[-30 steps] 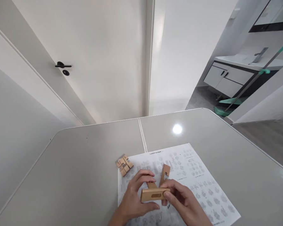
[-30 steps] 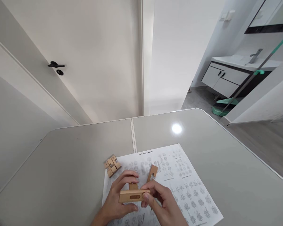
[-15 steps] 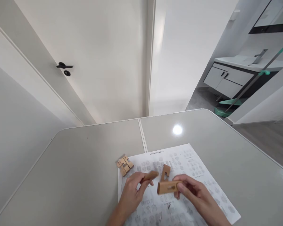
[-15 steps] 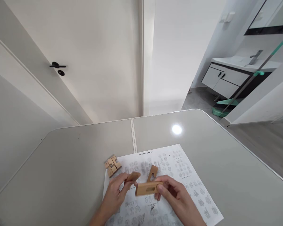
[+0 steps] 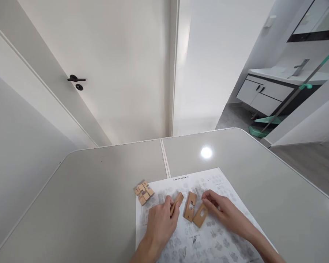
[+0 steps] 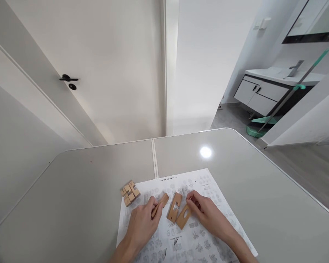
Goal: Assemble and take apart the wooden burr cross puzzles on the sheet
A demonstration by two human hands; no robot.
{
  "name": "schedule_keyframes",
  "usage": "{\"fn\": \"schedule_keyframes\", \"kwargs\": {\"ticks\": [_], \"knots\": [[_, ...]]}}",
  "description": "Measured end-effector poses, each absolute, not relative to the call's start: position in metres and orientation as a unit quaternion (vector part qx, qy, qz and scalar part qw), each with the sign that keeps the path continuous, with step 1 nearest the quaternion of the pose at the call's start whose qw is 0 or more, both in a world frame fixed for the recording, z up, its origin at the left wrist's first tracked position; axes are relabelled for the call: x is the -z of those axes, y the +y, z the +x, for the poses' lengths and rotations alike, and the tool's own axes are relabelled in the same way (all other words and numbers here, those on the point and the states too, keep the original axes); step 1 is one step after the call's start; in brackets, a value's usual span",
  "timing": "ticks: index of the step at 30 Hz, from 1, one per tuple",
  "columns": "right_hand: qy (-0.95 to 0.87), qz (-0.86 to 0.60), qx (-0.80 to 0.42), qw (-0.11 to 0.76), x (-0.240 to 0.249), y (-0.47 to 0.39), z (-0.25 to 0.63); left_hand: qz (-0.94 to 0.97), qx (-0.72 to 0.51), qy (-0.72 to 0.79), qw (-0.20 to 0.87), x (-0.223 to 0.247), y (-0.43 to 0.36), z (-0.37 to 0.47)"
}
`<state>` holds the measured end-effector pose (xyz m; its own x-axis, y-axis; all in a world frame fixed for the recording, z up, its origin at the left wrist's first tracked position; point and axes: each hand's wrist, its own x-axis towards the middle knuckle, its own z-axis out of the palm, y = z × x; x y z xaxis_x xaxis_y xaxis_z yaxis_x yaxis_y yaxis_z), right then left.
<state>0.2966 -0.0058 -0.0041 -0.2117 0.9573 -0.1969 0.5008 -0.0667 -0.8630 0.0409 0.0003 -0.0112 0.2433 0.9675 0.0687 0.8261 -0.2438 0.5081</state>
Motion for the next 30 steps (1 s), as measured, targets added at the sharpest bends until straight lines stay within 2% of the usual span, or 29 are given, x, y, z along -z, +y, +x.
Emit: {"fn": "schedule_keyframes", "kwargs": {"ticks": [13, 17, 22, 30], "knots": [[-0.678, -0.587, -0.358, 0.259, 0.018, 0.009, 0.281, 0.786, -0.176, 0.574, 0.149, 0.010, 0.016, 0.062], [-0.674, -0.584, -0.375, 0.255, 0.012, 0.006, 0.276, 0.776, -0.157, 0.579, 0.197, 0.005, 0.015, 0.062], [-0.666, -0.566, -0.406, 0.268, 0.011, 0.004, 0.267, 0.776, -0.229, 0.535, 0.243, 0.004, 0.009, 0.062], [-0.659, -0.529, -0.449, 0.290, 0.011, 0.000, 0.243, 0.766, -0.230, 0.555, 0.230, 0.024, 0.000, 0.066]]}}
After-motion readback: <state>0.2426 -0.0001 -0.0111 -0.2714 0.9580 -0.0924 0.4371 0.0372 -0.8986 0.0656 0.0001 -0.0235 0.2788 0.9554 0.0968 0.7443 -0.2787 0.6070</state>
